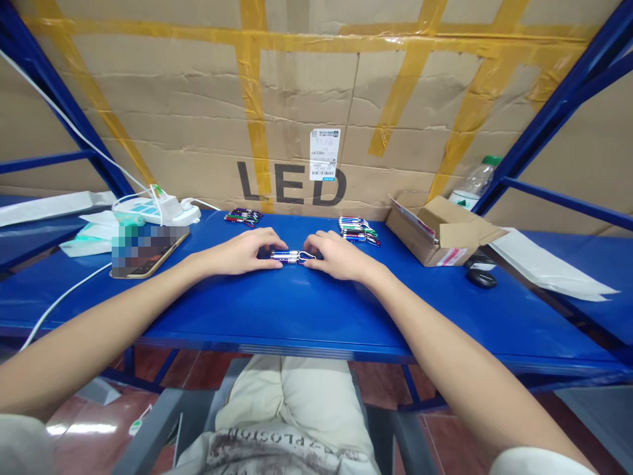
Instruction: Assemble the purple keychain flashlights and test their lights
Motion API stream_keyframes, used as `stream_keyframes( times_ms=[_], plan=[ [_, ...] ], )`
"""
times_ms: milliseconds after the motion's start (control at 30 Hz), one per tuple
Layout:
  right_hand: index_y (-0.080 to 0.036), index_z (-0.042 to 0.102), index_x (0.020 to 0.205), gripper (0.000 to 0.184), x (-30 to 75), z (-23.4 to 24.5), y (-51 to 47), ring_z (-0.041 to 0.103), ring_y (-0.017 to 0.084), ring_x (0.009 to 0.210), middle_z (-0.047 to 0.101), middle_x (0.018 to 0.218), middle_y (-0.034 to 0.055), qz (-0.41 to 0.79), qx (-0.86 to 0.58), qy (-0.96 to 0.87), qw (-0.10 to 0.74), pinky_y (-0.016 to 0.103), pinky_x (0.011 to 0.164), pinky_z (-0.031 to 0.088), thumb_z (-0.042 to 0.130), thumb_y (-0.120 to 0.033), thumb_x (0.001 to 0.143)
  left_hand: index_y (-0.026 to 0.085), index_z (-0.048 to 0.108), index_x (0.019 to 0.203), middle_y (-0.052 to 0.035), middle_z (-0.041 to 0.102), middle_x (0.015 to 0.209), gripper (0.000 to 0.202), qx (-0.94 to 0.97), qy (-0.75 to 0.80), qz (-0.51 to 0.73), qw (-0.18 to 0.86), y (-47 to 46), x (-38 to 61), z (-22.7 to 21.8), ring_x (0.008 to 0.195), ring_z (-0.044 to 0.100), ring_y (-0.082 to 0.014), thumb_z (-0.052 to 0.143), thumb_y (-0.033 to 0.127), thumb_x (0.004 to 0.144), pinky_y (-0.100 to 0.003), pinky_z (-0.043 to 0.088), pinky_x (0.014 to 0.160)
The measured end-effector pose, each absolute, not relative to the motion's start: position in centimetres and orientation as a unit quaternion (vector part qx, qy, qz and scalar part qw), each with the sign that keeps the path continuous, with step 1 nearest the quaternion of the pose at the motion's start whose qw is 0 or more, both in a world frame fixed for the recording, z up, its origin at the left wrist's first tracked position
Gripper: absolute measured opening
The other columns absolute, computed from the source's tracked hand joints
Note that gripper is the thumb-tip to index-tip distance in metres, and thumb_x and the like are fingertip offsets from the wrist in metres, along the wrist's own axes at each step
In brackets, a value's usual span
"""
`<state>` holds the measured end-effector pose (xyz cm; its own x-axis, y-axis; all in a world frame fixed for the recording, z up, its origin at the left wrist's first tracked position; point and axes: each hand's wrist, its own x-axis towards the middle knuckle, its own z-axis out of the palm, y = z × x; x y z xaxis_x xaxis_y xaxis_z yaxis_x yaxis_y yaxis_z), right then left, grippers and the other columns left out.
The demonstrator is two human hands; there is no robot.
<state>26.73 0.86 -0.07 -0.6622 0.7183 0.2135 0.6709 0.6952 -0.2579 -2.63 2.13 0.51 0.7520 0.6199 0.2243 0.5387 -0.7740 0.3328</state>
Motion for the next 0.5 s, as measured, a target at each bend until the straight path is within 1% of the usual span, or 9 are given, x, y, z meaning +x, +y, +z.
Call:
stream_keyframes(
  times_ms=[100,267,333,500],
  plan=[
    [-0.022,0.065,0.116,0.021,26.66,0.01,0.71,0.062,0.031,0.106,0.069,0.114,0.0103,0.081,-0.369,-0.910,0.169,0.045,0.094,0.049,0.069,-0.039,0.103,0.022,0.073,0.133,-0.0095,0.069,0.123,0.044,0.934,0.307,0.149,0.109,1.55,-2.70,1.17,0.108,0.067,-0.0271,0.068,0.052,0.101,-0.040,0.051,0.099],
    [-0.023,0.063,0.109,0.008,26.57,-0.01,0.67,0.062,0.030,0.105,0.068,0.112,0.0098,0.083,-0.347,-0.917,0.177,0.044,0.092,0.049,0.062,-0.030,0.105,0.021,0.069,0.138,-0.0104,0.068,0.129,0.047,0.941,0.301,0.139,0.070,1.14,-2.79,1.47,0.122,0.065,-0.0299,0.069,0.047,0.098,-0.041,0.048,0.109],
    [-0.023,0.062,0.108,0.006,26.58,-0.12,0.76,0.061,0.029,0.104,0.068,0.111,0.0096,0.082,-0.344,-0.917,0.181,0.043,0.092,0.049,0.059,-0.027,0.105,0.020,0.069,0.137,-0.0106,0.069,0.128,0.046,0.940,0.309,0.131,0.067,1.24,-2.79,1.32,0.121,0.065,-0.0297,0.067,0.047,0.100,-0.041,0.048,0.108],
    [-0.023,0.061,0.103,0.005,26.64,-0.27,0.95,0.061,0.029,0.102,0.068,0.108,0.0093,0.072,-0.348,-0.916,0.189,0.043,0.090,0.048,0.058,-0.026,0.105,0.020,0.071,0.133,-0.0100,0.069,0.121,0.041,0.937,0.319,0.120,0.082,1.46,-2.71,1.01,0.115,0.066,-0.0285,0.062,0.046,0.102,-0.040,0.049,0.103]
  ],
)
